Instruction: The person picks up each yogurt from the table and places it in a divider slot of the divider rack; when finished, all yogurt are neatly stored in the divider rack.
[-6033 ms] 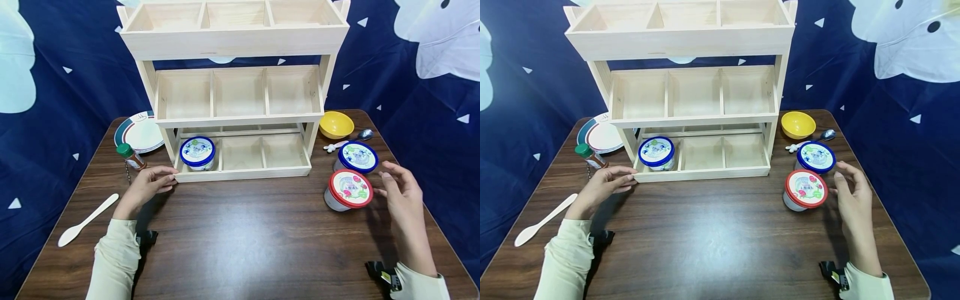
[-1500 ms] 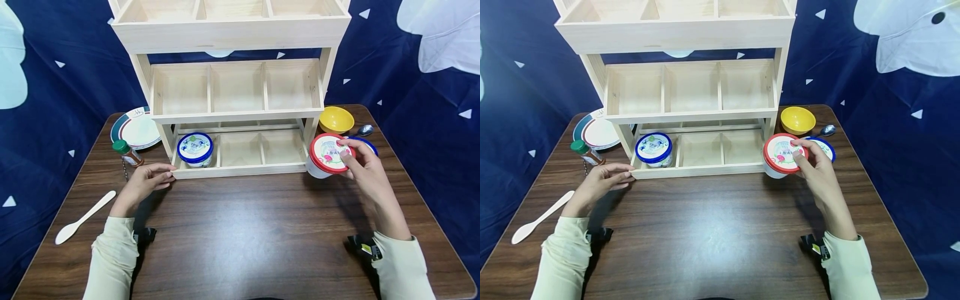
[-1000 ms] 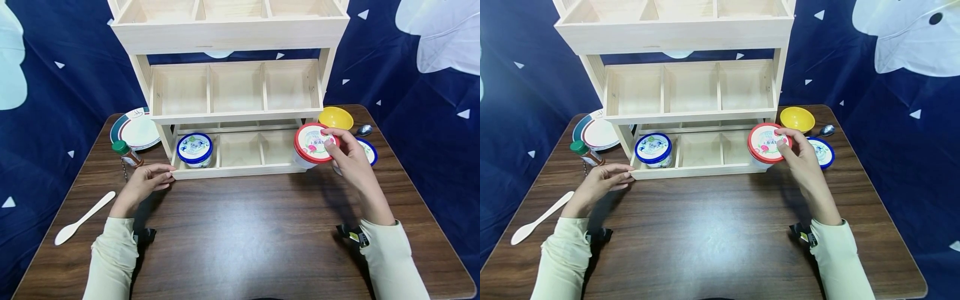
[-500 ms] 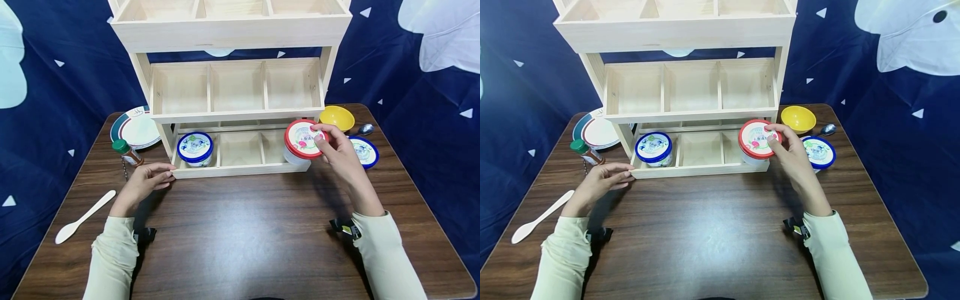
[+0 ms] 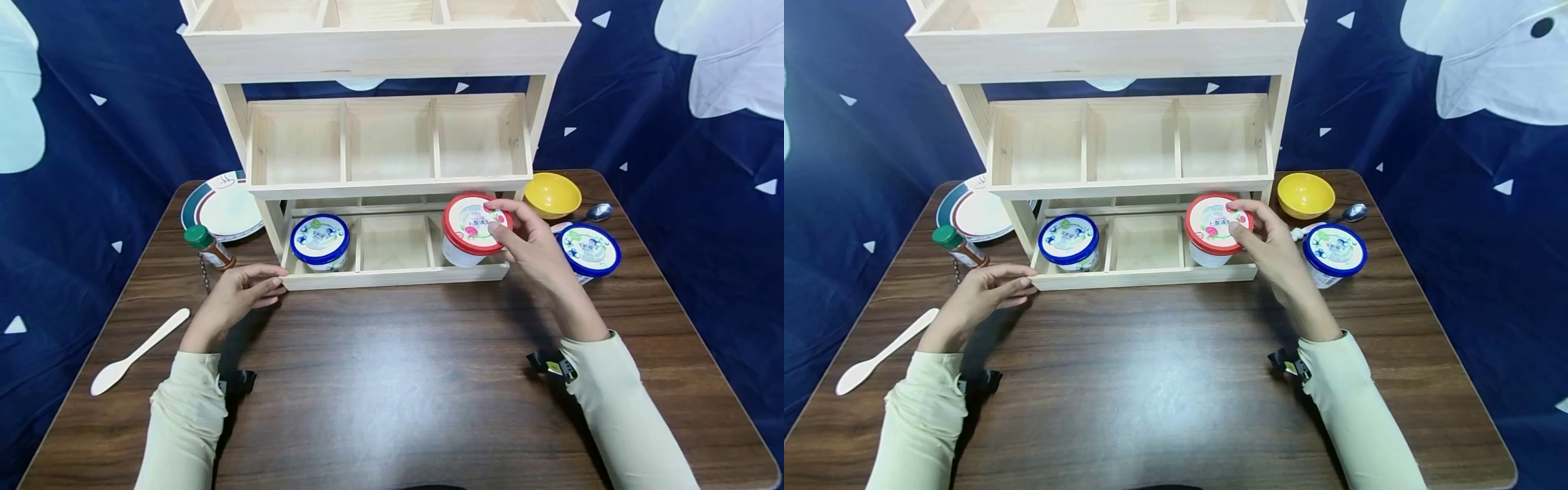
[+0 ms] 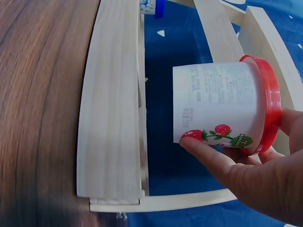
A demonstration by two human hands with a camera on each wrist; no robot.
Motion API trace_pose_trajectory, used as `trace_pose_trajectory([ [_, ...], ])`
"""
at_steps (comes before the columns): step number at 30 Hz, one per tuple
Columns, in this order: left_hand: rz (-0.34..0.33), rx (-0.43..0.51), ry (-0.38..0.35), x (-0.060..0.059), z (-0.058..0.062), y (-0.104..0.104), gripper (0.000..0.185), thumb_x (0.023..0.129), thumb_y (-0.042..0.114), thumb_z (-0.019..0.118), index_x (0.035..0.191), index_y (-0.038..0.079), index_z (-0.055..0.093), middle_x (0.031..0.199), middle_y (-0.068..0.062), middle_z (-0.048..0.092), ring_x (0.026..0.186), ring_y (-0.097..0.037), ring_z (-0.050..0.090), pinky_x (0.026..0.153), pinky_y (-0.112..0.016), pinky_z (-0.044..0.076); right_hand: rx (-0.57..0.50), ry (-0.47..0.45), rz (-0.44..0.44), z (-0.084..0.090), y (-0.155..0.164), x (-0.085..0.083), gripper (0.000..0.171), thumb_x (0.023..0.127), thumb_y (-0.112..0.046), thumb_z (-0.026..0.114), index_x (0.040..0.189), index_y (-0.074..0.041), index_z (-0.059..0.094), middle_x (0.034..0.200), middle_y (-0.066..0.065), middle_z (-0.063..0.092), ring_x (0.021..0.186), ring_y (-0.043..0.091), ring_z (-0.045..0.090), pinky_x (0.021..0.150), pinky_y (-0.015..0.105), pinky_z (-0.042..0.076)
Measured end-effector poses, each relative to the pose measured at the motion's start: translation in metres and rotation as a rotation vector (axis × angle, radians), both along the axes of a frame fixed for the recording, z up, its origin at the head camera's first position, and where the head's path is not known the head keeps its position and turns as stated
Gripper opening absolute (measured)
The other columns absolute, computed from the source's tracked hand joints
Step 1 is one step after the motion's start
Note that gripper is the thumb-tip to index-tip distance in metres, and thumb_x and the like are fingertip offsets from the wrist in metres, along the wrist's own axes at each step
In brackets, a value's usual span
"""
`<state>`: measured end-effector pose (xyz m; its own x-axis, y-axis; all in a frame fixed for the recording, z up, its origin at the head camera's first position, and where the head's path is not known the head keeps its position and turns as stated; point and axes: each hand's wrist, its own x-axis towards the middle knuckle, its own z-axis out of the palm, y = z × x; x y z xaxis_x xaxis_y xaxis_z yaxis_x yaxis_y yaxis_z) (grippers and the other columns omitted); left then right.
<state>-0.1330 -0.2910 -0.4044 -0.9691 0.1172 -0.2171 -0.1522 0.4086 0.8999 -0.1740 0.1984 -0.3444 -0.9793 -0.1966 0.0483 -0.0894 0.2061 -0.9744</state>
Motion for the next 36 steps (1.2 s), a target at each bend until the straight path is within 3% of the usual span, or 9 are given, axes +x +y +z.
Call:
trace_pose_trajectory([
  [4, -0.001, 0.0, 0.0, -0.001, -0.001, -0.001, 0.033, 0.114, 0.001, 0.051, 0.143, -0.014, 0.06, 0.145, -0.037, 0.058, 0.106, -0.002, 0.071, 0.092, -0.028, 0.065, -0.004, 0.033, 0.018, -0.004, -0.01, -0.004, 0.038, 0.112, -0.011, 0.059, 0.149, -0.001, 0.056, 0.109, 0.008, 0.054, 0.082, 0.013, 0.054, 0.06, 0.016, 0.048],
  [10, -0.001, 0.001, 0.007, -0.001, -0.002, -0.001, 0.033, 0.114, 0.0, 0.052, 0.143, -0.014, 0.059, 0.144, -0.037, 0.059, 0.105, -0.003, 0.071, 0.09, -0.028, 0.065, -0.068, -0.008, 0.032, -0.01, -0.028, -0.008, 0.039, 0.111, -0.006, 0.058, 0.149, 0.002, 0.054, 0.117, 0.01, 0.055, 0.098, 0.015, 0.059, 0.073, 0.02, 0.062],
  [23, 0.005, -0.008, 0.003, 0.0, 0.0, 0.001, 0.032, 0.114, 0.001, 0.052, 0.142, -0.012, 0.061, 0.144, -0.036, 0.059, 0.105, -0.002, 0.071, 0.091, -0.026, 0.065, -0.155, -0.067, 0.08, -0.016, -0.066, -0.014, 0.041, 0.11, -0.007, 0.06, 0.151, -0.004, 0.055, 0.131, 0.014, 0.056, 0.11, 0.023, 0.059, 0.088, 0.036, 0.068],
  [29, 0.011, -0.004, -0.004, 0.0, 0.0, 0.002, 0.033, 0.115, 0.002, 0.052, 0.143, -0.013, 0.061, 0.144, -0.035, 0.059, 0.105, -0.002, 0.071, 0.091, -0.028, 0.065, -0.204, -0.08, 0.088, -0.017, -0.081, -0.015, 0.04, 0.11, -0.006, 0.062, 0.149, -0.003, 0.057, 0.131, 0.015, 0.057, 0.11, 0.023, 0.059, 0.086, 0.033, 0.068],
  [36, 0.011, -0.006, -0.004, 0.0, 0.0, 0.001, 0.033, 0.114, 0.001, 0.052, 0.142, -0.013, 0.061, 0.144, -0.036, 0.06, 0.104, -0.002, 0.071, 0.091, -0.027, 0.065, -0.18, -0.037, 0.086, -0.021, -0.095, -0.018, 0.038, 0.109, -0.007, 0.062, 0.147, -0.002, 0.058, 0.135, 0.015, 0.06, 0.11, 0.021, 0.059, 0.086, 0.03, 0.065],
])
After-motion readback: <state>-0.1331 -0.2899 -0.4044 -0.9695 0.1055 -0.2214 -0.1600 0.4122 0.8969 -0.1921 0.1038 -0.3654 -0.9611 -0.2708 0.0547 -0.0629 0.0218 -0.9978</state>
